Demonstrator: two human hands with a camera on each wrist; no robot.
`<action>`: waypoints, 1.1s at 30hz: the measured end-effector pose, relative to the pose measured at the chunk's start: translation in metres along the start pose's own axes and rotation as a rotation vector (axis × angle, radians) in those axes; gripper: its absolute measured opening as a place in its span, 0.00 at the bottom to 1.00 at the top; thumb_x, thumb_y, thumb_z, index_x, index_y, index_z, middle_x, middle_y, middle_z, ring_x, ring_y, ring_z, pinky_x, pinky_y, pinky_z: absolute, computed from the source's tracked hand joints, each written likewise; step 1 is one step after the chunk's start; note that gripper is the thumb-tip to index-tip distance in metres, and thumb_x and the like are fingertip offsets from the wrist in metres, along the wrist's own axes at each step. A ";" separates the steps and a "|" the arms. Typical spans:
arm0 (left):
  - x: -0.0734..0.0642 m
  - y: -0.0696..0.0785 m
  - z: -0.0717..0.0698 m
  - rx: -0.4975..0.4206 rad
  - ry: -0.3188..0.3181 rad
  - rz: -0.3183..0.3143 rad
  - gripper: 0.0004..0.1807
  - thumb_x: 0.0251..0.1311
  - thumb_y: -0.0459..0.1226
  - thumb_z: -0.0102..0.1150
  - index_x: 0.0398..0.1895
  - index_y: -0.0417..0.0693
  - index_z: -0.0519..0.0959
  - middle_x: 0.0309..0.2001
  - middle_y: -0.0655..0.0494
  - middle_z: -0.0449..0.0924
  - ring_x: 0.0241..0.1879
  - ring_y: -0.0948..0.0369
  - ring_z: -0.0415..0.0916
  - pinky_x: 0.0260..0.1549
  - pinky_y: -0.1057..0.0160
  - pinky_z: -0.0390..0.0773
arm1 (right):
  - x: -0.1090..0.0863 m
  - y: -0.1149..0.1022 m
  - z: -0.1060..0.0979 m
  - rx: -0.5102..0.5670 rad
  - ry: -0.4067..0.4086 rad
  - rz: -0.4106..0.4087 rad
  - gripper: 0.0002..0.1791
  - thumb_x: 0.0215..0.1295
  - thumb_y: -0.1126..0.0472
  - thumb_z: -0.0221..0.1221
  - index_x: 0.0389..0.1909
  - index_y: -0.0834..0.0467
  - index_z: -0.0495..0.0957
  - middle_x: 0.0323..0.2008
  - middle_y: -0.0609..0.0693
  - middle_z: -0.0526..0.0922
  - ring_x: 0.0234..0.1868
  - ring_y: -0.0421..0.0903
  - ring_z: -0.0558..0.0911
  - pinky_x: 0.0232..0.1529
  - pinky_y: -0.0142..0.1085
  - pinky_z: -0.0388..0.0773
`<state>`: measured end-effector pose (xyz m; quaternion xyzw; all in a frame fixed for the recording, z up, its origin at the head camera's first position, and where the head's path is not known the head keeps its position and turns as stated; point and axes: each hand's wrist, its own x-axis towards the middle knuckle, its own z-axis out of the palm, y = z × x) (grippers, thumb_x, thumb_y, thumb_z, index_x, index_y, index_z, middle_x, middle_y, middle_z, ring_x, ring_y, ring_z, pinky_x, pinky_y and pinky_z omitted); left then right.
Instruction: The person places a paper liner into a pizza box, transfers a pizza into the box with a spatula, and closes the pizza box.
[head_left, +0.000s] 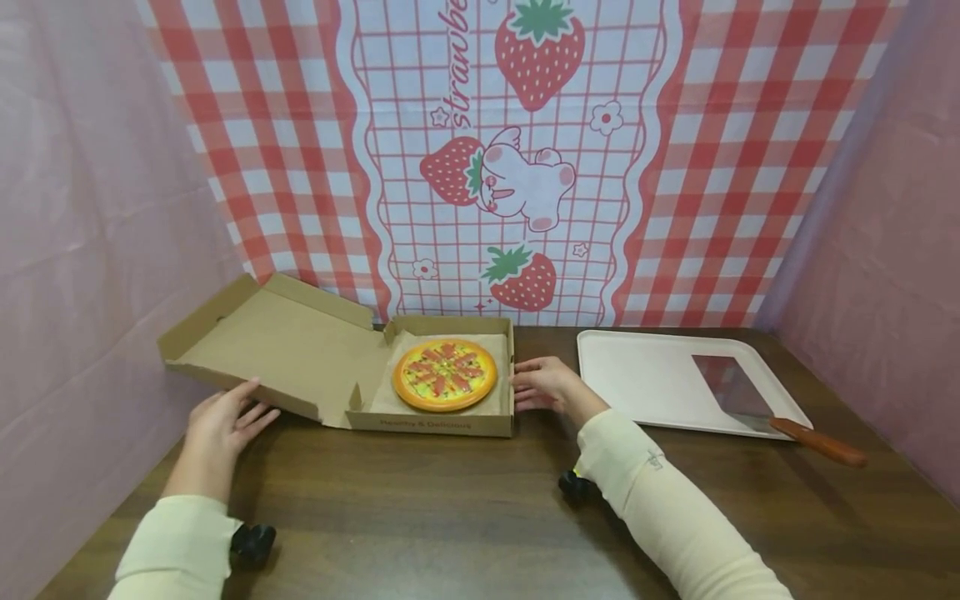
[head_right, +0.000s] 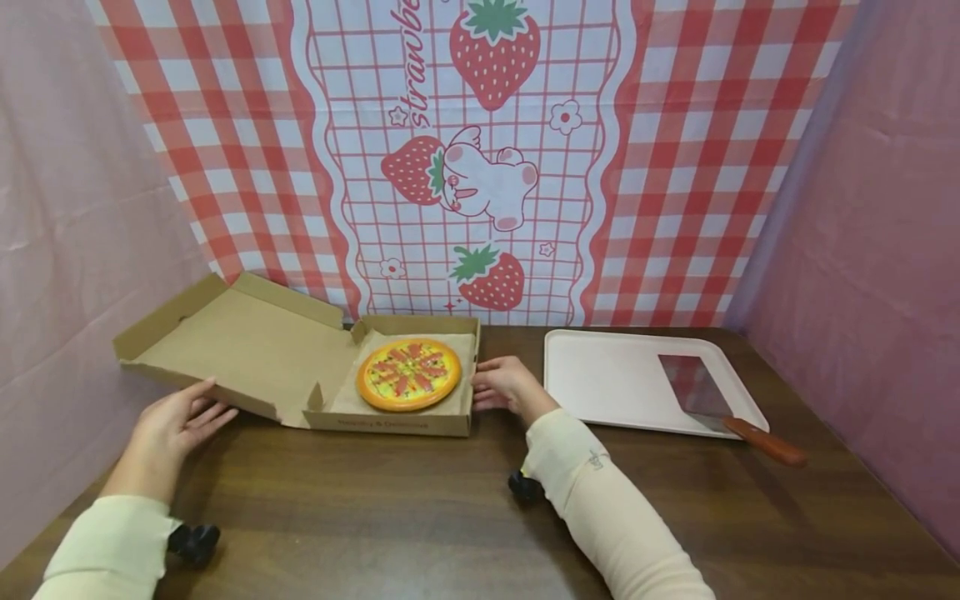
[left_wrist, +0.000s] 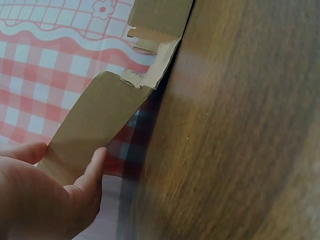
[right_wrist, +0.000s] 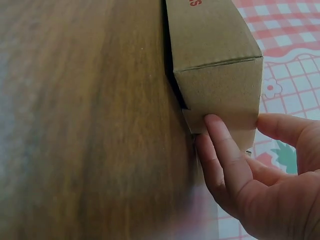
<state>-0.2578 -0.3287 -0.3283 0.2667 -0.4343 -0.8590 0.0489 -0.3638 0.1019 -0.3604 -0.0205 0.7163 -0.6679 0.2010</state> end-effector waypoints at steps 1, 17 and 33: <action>0.000 0.000 0.000 -0.004 0.002 0.005 0.54 0.67 0.32 0.52 0.74 0.65 0.20 0.77 0.58 0.25 0.73 0.54 0.45 0.56 0.60 0.73 | 0.000 0.000 0.000 0.000 0.001 -0.001 0.30 0.68 0.72 0.53 0.67 0.75 0.57 0.46 0.70 0.76 0.31 0.49 0.82 0.39 0.45 0.85; -0.001 -0.008 0.003 0.136 0.020 0.151 0.48 0.68 0.35 0.51 0.77 0.54 0.27 0.77 0.50 0.39 0.72 0.52 0.51 0.48 0.63 0.79 | -0.019 0.005 0.003 0.019 -0.015 -0.008 0.29 0.66 0.74 0.52 0.64 0.77 0.55 0.40 0.66 0.75 0.29 0.49 0.82 0.34 0.42 0.85; -0.007 -0.010 0.013 0.293 -0.024 0.284 0.49 0.67 0.32 0.53 0.77 0.46 0.30 0.74 0.35 0.39 0.70 0.42 0.51 0.47 0.63 0.80 | -0.042 0.011 0.007 0.015 0.012 -0.024 0.23 0.62 0.77 0.53 0.55 0.78 0.56 0.40 0.65 0.73 0.26 0.48 0.81 0.33 0.42 0.86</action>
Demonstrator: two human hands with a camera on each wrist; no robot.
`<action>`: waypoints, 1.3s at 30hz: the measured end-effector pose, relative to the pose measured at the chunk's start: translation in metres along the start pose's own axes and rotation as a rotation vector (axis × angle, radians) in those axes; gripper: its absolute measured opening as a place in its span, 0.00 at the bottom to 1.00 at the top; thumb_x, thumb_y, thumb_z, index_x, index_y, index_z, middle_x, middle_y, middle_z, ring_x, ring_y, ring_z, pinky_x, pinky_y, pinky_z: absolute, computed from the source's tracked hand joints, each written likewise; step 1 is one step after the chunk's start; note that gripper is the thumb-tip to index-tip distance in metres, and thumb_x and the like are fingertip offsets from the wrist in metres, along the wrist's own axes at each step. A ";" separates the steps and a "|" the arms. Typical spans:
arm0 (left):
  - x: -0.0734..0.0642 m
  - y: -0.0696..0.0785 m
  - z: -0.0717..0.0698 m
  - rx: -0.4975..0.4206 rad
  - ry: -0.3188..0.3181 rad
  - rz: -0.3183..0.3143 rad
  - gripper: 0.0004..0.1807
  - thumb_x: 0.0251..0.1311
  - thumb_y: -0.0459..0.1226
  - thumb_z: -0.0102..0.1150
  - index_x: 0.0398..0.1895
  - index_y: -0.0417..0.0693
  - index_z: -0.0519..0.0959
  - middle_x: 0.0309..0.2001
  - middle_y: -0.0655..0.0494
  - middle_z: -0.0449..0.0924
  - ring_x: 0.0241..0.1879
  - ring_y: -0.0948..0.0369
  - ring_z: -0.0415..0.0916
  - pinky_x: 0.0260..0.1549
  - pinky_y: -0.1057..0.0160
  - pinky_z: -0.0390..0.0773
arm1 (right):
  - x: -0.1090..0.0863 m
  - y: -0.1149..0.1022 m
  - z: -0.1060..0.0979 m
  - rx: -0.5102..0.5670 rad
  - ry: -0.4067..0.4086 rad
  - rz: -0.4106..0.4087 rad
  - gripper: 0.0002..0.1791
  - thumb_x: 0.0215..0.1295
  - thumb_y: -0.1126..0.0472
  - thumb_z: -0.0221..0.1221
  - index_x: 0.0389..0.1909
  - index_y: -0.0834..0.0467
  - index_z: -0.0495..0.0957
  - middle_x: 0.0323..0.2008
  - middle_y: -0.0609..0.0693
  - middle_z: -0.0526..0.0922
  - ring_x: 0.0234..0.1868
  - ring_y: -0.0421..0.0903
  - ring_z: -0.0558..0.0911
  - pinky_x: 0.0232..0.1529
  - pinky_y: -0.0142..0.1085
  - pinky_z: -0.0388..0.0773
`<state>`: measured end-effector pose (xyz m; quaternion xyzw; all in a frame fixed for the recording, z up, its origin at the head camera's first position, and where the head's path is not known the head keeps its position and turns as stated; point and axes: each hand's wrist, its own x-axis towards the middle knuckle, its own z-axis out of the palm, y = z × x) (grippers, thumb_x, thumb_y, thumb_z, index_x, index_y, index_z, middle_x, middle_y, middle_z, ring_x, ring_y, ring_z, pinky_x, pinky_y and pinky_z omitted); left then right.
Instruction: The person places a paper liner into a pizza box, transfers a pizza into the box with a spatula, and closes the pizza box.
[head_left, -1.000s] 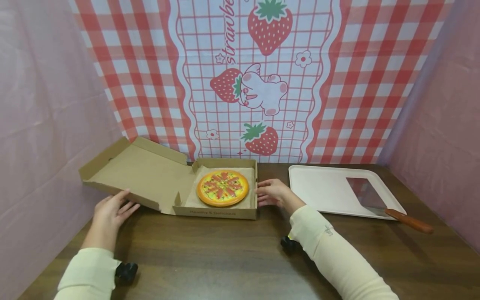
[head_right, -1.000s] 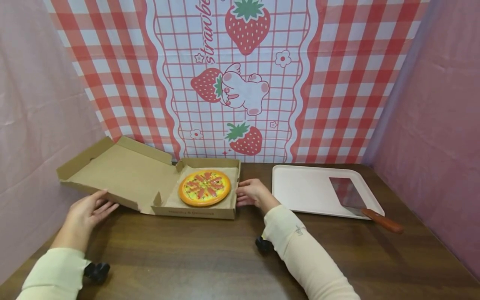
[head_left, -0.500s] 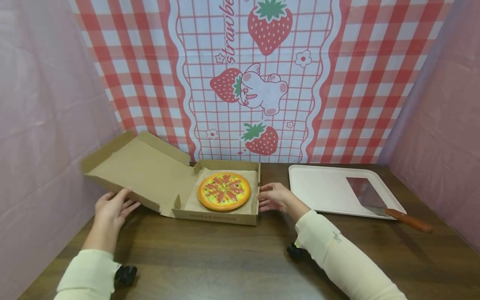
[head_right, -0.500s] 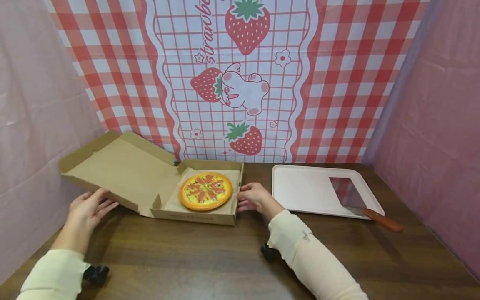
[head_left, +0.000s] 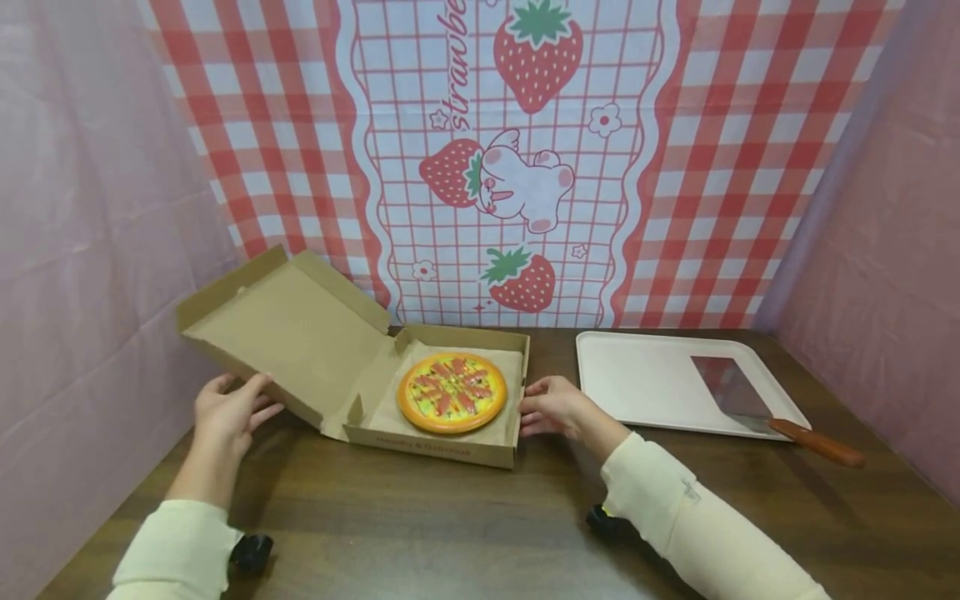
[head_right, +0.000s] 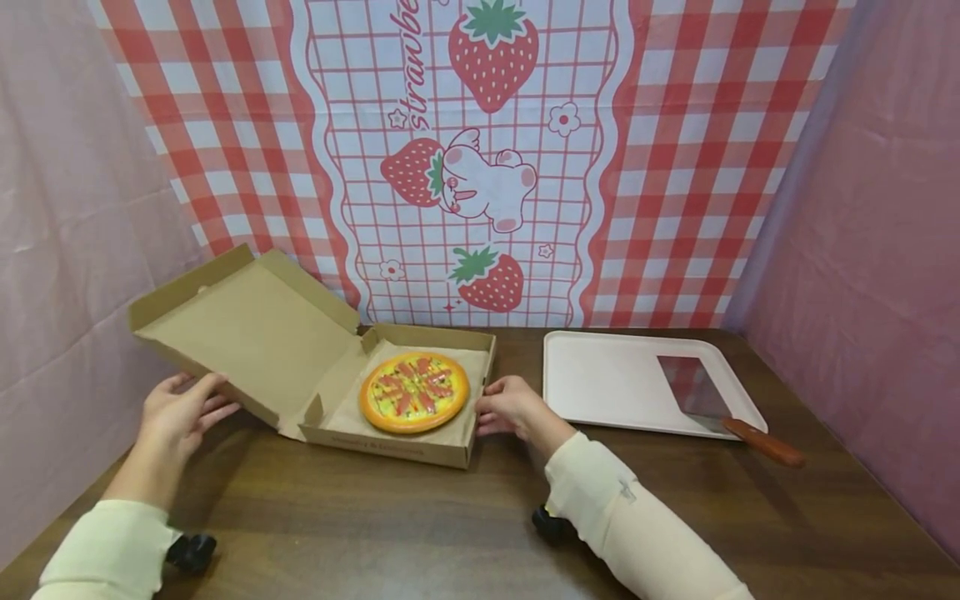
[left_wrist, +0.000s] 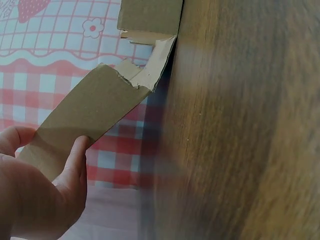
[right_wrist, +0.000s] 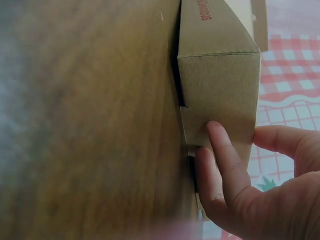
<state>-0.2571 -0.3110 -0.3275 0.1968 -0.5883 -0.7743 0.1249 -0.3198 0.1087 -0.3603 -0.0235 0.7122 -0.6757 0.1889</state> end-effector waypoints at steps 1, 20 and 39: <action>-0.001 0.000 0.001 0.010 -0.003 0.008 0.48 0.67 0.32 0.53 0.77 0.45 0.30 0.74 0.35 0.38 0.70 0.42 0.52 0.46 0.63 0.80 | -0.001 0.000 0.001 -0.003 0.008 0.005 0.23 0.62 0.77 0.53 0.55 0.78 0.56 0.40 0.64 0.72 0.26 0.47 0.80 0.33 0.42 0.86; -0.008 -0.002 0.020 0.172 0.029 0.185 0.44 0.61 0.26 0.57 0.75 0.37 0.44 0.67 0.31 0.55 0.27 0.71 0.76 0.34 0.66 0.84 | -0.037 0.008 0.005 0.046 -0.012 0.016 0.16 0.57 0.79 0.53 0.43 0.71 0.57 0.35 0.61 0.71 0.27 0.49 0.81 0.38 0.44 0.85; -0.002 -0.005 0.032 0.251 -0.054 0.282 0.43 0.57 0.25 0.62 0.74 0.36 0.50 0.62 0.33 0.60 0.28 0.69 0.77 0.32 0.64 0.85 | -0.065 0.017 0.011 0.046 -0.016 0.018 0.15 0.59 0.77 0.55 0.36 0.67 0.57 0.32 0.60 0.72 0.25 0.49 0.83 0.36 0.42 0.85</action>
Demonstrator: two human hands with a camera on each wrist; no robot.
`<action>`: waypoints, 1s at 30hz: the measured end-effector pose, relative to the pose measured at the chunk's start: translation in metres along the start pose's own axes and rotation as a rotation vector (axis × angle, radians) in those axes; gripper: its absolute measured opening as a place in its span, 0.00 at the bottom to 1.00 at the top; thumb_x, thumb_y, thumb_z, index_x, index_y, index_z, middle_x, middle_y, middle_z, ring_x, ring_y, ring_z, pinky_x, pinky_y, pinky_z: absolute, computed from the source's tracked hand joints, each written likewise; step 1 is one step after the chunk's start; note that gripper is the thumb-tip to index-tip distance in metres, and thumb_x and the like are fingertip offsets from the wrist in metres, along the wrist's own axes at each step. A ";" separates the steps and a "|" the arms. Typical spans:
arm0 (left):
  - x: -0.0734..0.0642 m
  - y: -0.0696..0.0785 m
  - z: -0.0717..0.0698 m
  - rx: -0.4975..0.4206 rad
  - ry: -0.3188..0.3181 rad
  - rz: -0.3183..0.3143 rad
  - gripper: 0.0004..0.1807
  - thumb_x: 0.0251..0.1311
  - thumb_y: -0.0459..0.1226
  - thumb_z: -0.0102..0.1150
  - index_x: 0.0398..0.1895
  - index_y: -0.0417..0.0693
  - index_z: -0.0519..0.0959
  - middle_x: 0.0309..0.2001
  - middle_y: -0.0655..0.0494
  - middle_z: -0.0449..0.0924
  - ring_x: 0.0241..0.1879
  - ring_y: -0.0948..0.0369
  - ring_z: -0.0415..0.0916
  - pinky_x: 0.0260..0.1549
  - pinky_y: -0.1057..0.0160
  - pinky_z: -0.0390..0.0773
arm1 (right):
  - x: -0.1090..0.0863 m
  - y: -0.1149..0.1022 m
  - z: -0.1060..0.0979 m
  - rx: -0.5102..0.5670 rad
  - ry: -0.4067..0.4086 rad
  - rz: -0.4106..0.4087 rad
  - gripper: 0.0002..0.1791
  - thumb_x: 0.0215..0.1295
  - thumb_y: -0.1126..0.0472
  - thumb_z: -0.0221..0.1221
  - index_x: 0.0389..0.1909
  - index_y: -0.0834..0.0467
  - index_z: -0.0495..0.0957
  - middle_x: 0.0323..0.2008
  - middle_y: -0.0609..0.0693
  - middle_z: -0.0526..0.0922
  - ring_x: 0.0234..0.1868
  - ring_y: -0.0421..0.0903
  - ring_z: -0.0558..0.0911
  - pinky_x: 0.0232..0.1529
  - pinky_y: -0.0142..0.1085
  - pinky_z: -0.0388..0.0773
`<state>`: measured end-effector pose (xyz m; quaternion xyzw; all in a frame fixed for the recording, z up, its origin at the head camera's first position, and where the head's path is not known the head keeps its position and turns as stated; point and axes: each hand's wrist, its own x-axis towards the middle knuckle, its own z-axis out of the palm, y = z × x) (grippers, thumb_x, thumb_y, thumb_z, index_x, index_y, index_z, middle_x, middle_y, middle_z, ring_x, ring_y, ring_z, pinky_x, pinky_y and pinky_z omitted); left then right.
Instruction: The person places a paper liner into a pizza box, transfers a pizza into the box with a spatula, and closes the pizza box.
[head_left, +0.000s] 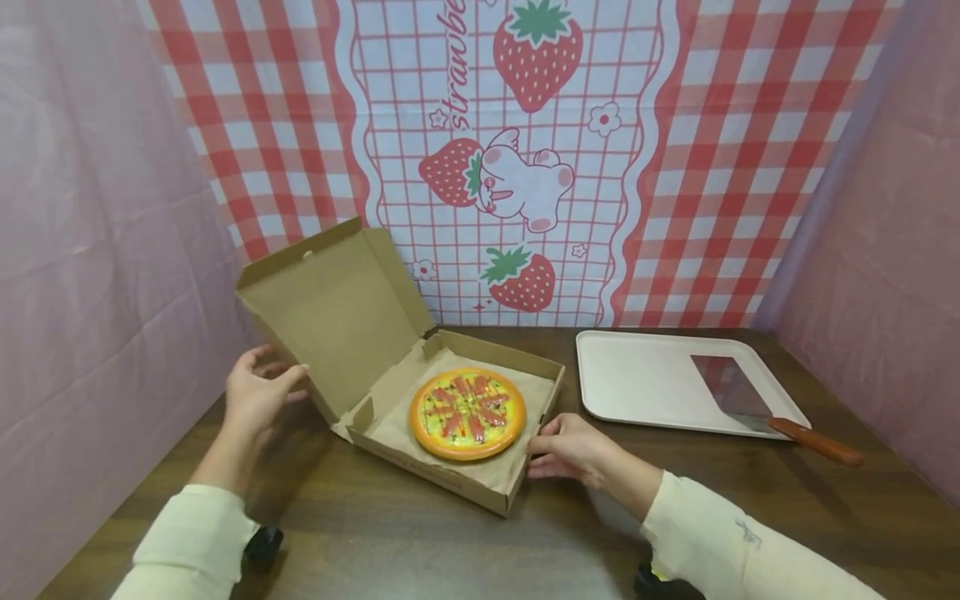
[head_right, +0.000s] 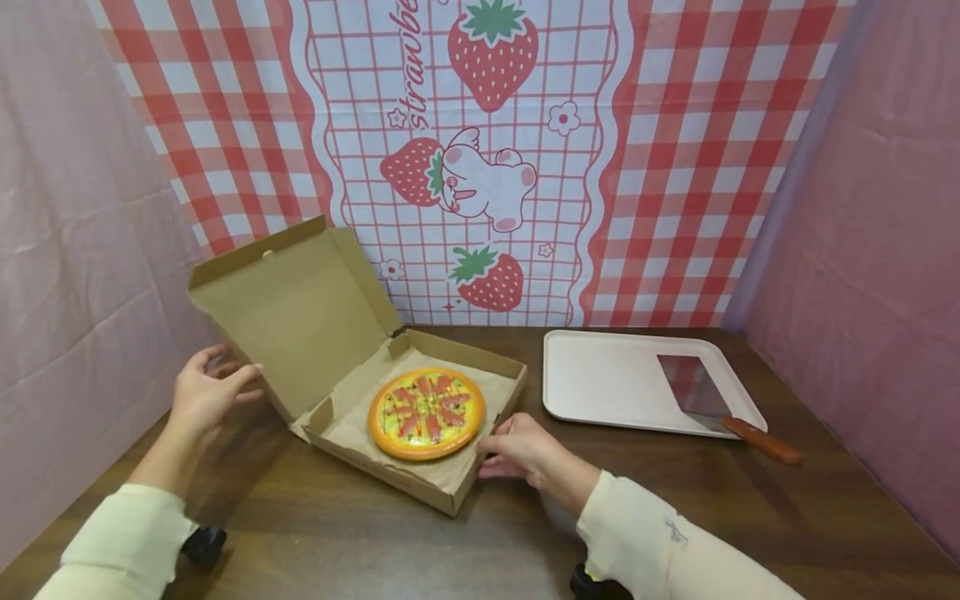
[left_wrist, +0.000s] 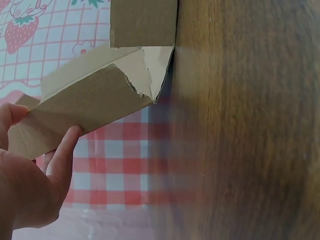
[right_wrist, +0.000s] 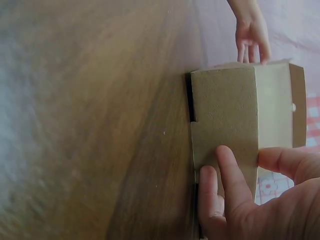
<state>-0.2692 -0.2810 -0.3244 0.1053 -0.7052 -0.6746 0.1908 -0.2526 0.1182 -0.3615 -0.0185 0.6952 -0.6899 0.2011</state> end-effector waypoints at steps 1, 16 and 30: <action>0.000 0.000 0.001 0.004 0.002 0.003 0.43 0.57 0.25 0.62 0.74 0.36 0.51 0.62 0.34 0.61 0.28 0.69 0.77 0.31 0.64 0.85 | -0.001 0.000 0.000 0.001 0.003 0.001 0.15 0.59 0.77 0.55 0.36 0.67 0.56 0.32 0.60 0.72 0.25 0.49 0.83 0.36 0.41 0.85; 0.010 -0.004 0.013 0.018 -0.025 0.038 0.41 0.55 0.23 0.61 0.72 0.37 0.55 0.53 0.43 0.66 0.31 0.70 0.74 0.33 0.63 0.85 | -0.018 0.002 0.011 -0.033 0.007 0.011 0.15 0.59 0.76 0.57 0.34 0.67 0.58 0.31 0.60 0.74 0.24 0.46 0.82 0.35 0.39 0.85; 0.011 0.001 0.016 0.070 -0.067 0.063 0.41 0.56 0.24 0.61 0.73 0.35 0.54 0.58 0.39 0.64 0.36 0.70 0.72 0.35 0.63 0.85 | -0.022 0.004 0.003 -0.101 -0.021 0.043 0.12 0.63 0.69 0.60 0.34 0.68 0.65 0.31 0.56 0.73 0.26 0.45 0.82 0.35 0.42 0.85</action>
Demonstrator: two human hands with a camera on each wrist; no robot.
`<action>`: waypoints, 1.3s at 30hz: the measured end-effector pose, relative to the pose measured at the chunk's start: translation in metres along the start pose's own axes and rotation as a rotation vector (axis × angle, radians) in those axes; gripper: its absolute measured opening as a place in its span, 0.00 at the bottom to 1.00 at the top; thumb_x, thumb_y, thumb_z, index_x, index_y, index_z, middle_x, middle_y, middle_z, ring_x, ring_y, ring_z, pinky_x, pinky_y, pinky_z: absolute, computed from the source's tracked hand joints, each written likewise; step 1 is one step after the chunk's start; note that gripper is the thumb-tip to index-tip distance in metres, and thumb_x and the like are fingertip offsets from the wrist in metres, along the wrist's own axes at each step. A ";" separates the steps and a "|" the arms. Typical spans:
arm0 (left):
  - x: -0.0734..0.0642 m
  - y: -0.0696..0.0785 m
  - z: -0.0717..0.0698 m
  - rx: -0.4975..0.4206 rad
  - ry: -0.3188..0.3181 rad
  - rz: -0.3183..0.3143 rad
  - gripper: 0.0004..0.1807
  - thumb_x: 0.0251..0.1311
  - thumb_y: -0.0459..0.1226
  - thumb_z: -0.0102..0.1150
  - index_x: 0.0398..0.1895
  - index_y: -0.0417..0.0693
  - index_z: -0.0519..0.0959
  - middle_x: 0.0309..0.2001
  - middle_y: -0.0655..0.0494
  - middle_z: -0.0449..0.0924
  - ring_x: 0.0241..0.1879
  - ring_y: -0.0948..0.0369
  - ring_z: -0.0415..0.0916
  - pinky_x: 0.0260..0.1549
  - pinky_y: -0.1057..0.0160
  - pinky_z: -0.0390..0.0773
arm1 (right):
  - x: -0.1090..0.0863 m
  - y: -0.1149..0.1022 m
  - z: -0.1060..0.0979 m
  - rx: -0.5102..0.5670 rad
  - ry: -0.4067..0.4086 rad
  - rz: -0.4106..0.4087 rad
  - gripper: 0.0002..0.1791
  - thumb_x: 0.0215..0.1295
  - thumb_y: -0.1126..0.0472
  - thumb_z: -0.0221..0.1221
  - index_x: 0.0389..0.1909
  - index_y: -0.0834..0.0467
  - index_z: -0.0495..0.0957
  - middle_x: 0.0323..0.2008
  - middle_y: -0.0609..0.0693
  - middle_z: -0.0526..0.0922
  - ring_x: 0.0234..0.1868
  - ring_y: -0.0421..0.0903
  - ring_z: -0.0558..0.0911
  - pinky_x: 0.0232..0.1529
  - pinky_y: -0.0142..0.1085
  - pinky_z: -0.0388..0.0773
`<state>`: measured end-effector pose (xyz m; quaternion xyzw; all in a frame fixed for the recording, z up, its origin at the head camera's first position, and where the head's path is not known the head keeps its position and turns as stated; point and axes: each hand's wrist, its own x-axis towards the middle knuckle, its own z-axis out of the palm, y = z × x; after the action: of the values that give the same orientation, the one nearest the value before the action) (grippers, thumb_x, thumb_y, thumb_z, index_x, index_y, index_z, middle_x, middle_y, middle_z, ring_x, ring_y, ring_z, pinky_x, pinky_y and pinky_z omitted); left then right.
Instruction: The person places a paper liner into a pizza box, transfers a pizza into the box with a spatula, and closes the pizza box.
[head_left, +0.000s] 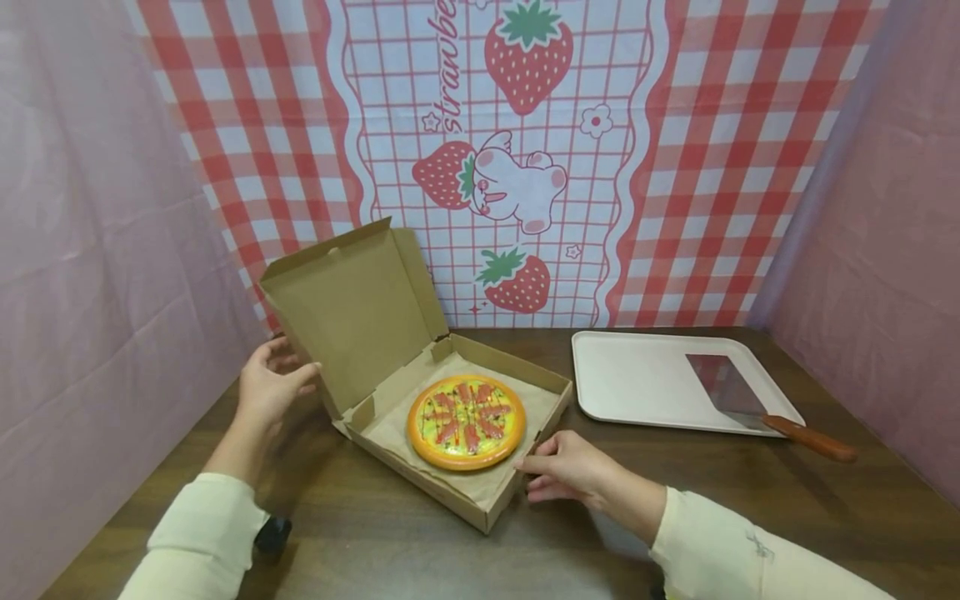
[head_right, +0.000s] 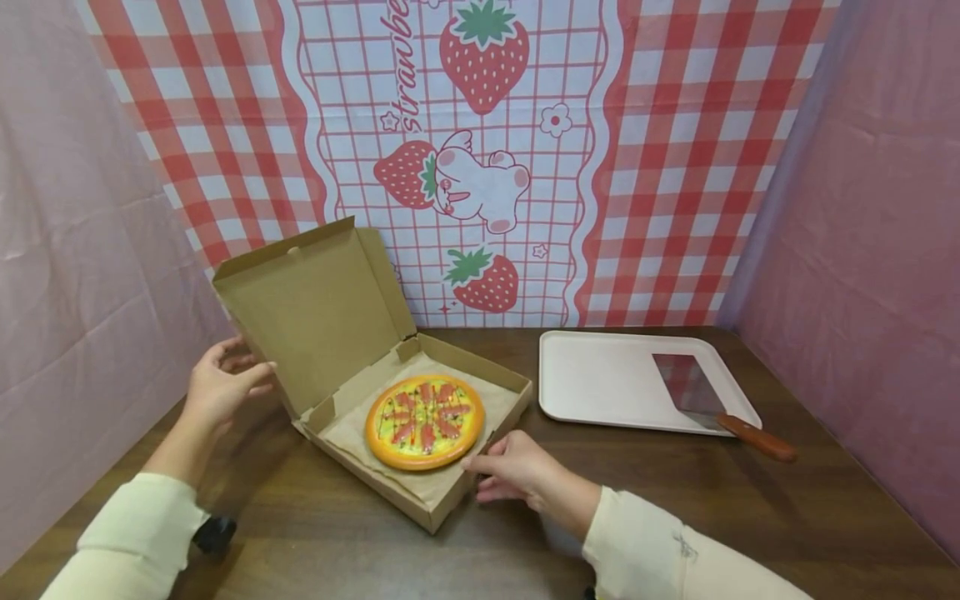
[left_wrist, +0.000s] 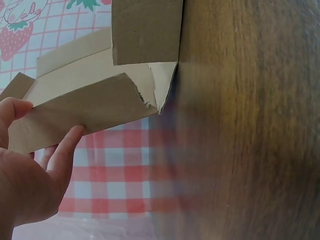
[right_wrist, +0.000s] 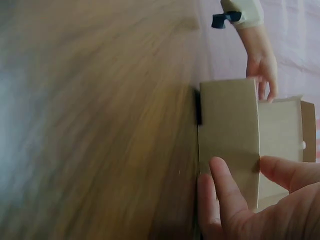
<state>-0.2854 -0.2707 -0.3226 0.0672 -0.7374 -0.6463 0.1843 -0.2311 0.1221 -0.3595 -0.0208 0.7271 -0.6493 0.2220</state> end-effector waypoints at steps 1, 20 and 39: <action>0.000 0.001 -0.001 -0.001 -0.015 -0.002 0.42 0.57 0.24 0.61 0.73 0.35 0.53 0.59 0.38 0.63 0.36 0.70 0.72 0.36 0.63 0.84 | 0.000 0.000 -0.003 -0.006 -0.002 0.004 0.12 0.64 0.67 0.60 0.36 0.68 0.66 0.30 0.56 0.73 0.25 0.45 0.82 0.35 0.42 0.85; 0.000 0.014 -0.009 0.044 -0.123 0.020 0.48 0.58 0.26 0.64 0.76 0.38 0.45 0.67 0.36 0.57 0.57 0.53 0.65 0.41 0.70 0.81 | 0.065 -0.017 -0.087 -0.599 0.407 -0.476 0.12 0.57 0.69 0.61 0.40 0.72 0.78 0.36 0.62 0.83 0.35 0.52 0.84 0.38 0.39 0.82; 0.004 0.014 -0.006 0.024 -0.122 0.038 0.45 0.59 0.26 0.62 0.75 0.37 0.49 0.65 0.36 0.61 0.46 0.66 0.69 0.42 0.67 0.82 | 0.075 -0.022 -0.085 -0.640 0.370 -0.358 0.09 0.56 0.70 0.64 0.37 0.70 0.84 0.30 0.56 0.86 0.28 0.40 0.78 0.32 0.32 0.77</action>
<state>-0.2849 -0.2751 -0.3075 0.0159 -0.7562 -0.6365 0.1506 -0.3340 0.1745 -0.3556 -0.0979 0.9049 -0.4116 -0.0467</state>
